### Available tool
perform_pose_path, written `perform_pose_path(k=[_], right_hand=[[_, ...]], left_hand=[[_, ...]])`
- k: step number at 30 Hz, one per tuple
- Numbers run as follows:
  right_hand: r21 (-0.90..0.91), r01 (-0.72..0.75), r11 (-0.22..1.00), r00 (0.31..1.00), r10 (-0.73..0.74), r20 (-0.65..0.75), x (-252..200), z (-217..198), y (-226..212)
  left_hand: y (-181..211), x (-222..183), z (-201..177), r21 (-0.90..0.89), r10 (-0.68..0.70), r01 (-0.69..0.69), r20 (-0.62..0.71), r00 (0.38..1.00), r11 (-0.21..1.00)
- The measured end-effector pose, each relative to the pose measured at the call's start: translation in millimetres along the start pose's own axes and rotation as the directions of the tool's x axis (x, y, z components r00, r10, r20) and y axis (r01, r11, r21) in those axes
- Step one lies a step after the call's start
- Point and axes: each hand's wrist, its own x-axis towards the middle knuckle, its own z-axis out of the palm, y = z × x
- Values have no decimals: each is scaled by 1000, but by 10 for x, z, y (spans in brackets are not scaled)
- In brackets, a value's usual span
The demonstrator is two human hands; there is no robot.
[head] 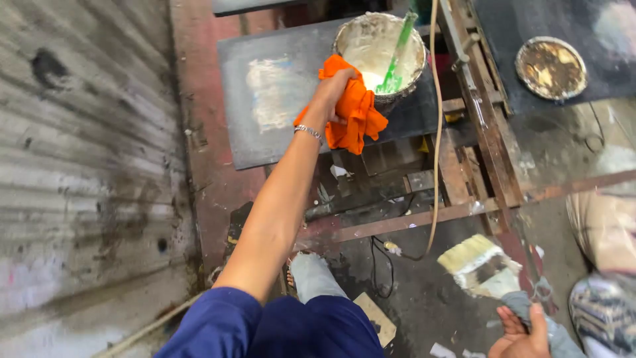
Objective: Applying adhesive to multiple boards using a brush and a bucket of glue.
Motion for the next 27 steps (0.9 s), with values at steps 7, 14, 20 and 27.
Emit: perform_pose_path(k=[7,14,20,27], right_hand=[[288,150,946,988,-149,-26,-962,1078,-554],[231,360,904,922,-382,60,-2015,2325,-1795],[161,686,709,464,-597,655,-2641,3256,-2016],[270,754,599,73,-484,872,-3348,4877,-1721]], left_hand=[[-203,348,-498,74,202,-203,14,979,976],[-81,-188,-932,371,276,-252,-11,961,894],[39,-95,-1396,593,425,-342,-1,905,729],[227,-215,-1954,494,440,-377,-12,898,783]])
